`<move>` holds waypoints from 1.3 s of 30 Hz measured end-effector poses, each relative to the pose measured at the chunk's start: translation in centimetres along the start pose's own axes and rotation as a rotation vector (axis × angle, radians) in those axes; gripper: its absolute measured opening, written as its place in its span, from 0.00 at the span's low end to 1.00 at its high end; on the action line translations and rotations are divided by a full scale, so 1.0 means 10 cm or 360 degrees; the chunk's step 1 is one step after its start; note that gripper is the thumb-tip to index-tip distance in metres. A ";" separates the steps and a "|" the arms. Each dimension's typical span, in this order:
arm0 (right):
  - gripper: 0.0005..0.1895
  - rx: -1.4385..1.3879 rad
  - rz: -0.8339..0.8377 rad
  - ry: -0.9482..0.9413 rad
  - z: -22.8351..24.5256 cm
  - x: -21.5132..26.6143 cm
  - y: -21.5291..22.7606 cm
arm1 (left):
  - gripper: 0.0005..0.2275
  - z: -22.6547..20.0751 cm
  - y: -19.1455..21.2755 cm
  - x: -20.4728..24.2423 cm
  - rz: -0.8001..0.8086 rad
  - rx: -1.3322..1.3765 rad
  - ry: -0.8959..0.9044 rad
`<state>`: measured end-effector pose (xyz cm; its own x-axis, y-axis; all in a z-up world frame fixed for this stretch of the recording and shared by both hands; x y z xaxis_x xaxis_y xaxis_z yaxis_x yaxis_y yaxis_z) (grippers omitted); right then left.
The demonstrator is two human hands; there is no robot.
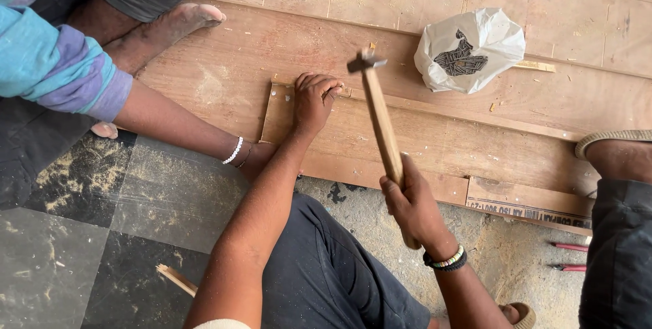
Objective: Assembling wooden furniture by scraping wood strips, aligning pieces, and hammering nails into plywood boards.
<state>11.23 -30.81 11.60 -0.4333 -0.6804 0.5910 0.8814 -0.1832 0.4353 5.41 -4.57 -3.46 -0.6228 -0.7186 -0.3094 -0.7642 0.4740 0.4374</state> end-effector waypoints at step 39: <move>0.23 -0.0240 -0.0082 -0.0067 -0.56 0.26 -0.01 | 0.16 0.17 0.14 -0.18 0.0668 -0.0474 -0.0041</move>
<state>11.06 -36.52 9.23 -0.4832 -0.6375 0.6001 0.8748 -0.3235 0.3606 5.19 -1.80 -3.70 -0.8725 -0.4830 -0.0746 -0.3689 0.5507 0.7488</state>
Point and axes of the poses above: each hand's wrist, its own x-axis away from the middle knuckle, its own y-axis out of the back of the hand, z = x × y, the point moved 4 cm from there along -x, towards the middle knuckle, and after that the axes turned 12 degrees about x, right-handed, at the moved point
